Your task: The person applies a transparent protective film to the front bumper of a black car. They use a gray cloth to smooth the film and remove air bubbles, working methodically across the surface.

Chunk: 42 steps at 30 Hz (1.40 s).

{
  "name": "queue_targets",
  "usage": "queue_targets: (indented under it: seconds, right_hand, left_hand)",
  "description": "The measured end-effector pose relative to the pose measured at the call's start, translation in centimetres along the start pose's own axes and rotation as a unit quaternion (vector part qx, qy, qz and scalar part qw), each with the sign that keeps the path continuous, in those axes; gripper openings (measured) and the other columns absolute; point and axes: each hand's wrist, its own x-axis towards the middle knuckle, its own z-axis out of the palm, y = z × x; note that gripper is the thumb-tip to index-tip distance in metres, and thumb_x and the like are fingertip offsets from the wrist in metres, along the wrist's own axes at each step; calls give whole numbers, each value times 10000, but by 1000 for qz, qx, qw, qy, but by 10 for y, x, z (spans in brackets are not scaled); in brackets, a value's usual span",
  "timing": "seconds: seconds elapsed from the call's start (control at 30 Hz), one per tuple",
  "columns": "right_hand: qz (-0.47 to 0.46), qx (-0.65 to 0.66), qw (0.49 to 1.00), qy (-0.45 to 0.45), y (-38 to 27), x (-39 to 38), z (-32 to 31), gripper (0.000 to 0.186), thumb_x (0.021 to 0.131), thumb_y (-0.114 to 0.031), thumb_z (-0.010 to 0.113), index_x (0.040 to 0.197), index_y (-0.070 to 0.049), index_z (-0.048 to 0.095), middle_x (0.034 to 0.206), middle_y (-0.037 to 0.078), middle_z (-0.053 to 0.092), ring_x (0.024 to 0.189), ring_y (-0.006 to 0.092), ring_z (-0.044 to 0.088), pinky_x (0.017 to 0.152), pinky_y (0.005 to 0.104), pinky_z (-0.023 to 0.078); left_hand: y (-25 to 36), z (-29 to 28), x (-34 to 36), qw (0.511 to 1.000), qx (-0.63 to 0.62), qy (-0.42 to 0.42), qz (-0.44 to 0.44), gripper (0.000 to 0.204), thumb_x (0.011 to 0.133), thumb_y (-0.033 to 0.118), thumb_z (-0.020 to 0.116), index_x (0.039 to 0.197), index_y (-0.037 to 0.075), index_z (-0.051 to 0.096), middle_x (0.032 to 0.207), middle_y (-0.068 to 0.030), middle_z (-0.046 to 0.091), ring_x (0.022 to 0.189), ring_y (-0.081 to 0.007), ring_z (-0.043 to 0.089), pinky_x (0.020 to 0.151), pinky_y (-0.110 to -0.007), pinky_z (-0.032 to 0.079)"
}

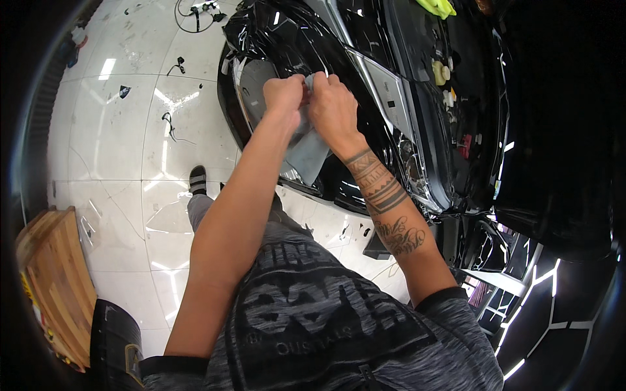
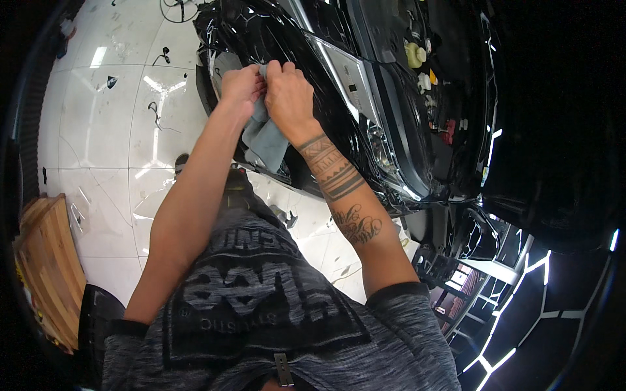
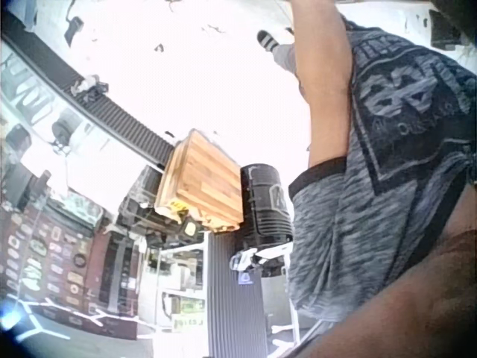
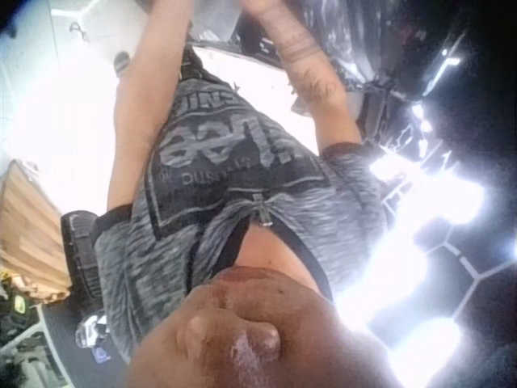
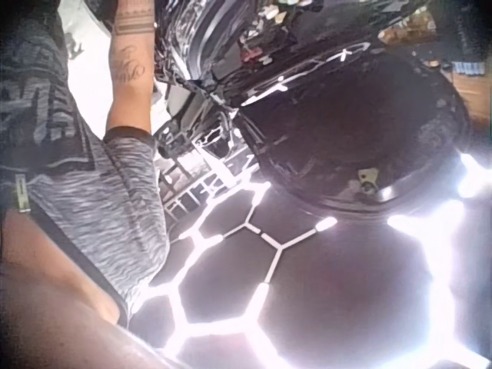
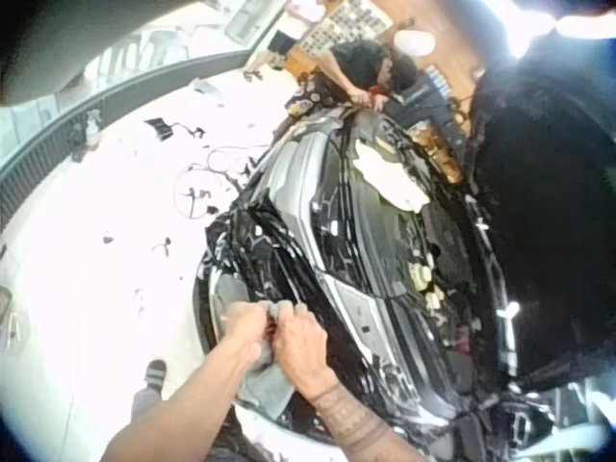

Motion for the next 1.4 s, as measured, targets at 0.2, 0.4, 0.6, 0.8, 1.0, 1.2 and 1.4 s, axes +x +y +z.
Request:
queue_targets:
  seconds: [0.2, 0.4, 0.6, 0.8, 1.0, 1.2, 1.4]
  right_hand:
    - [17, 30, 999, 5, 5, 1, 0, 208, 735, -39, 648, 887, -12, 508, 854, 204, 590, 761, 399, 617, 626, 494, 502]
    - [35, 55, 998, 17, 11, 4, -5, 223, 743, -42, 650, 891, 5, 490, 864, 220, 598, 758, 439, 605, 646, 519, 485]
    - [29, 64, 997, 12, 8, 3, -4, 221, 746, -45, 650, 889, 5, 489, 844, 222, 594, 761, 441, 600, 647, 518, 479]
    - [23, 65, 997, 18, 11, 2, -3, 207, 750, -43, 651, 872, 7, 492, 839, 217, 593, 749, 436, 600, 633, 514, 478]
    - [28, 62, 998, 12, 11, 4, -4, 230, 738, -42, 661, 895, 3, 499, 853, 221, 586, 759, 429, 610, 635, 516, 484]
    - [21, 60, 998, 15, 10, 5, -3, 232, 736, -38, 659, 902, 4, 503, 843, 220, 585, 750, 435, 605, 631, 514, 487]
    - [23, 64, 998, 19, 15, 3, -1, 218, 745, -45, 660, 888, 0, 501, 847, 216, 593, 737, 439, 609, 619, 513, 487]
  left_hand:
    - [29, 15, 16, 980, -47, 189, -36, 111, 839, 6, 666, 907, -63, 611, 864, -137, 628, 687, -221, 625, 615, -340, 559]
    - [38, 8, 51, 957, -135, 244, -81, 204, 870, 90, 684, 1033, -3, 606, 991, -107, 586, 824, -226, 567, 715, -415, 560]
    - [58, -25, 97, 971, -124, 123, -164, 118, 900, 128, 647, 987, 52, 621, 974, -85, 564, 906, -236, 547, 868, -429, 489]
    - [45, -37, 87, 989, -90, 27, -117, 136, 924, 132, 622, 956, 14, 564, 905, -82, 558, 867, -215, 575, 833, -397, 534]
    - [36, -44, 82, 995, -68, -59, 39, 154, 914, 115, 636, 968, 10, 537, 933, -114, 582, 837, -225, 596, 804, -396, 571]
    - [42, -40, 71, 996, -79, -44, -2, 163, 882, 95, 672, 859, 12, 533, 880, -134, 590, 832, -258, 628, 798, -418, 593]
    - [41, -31, 64, 995, 30, 14, 96, 192, 873, 26, 654, 783, 27, 484, 799, -94, 578, 691, -247, 635, 672, -367, 616]
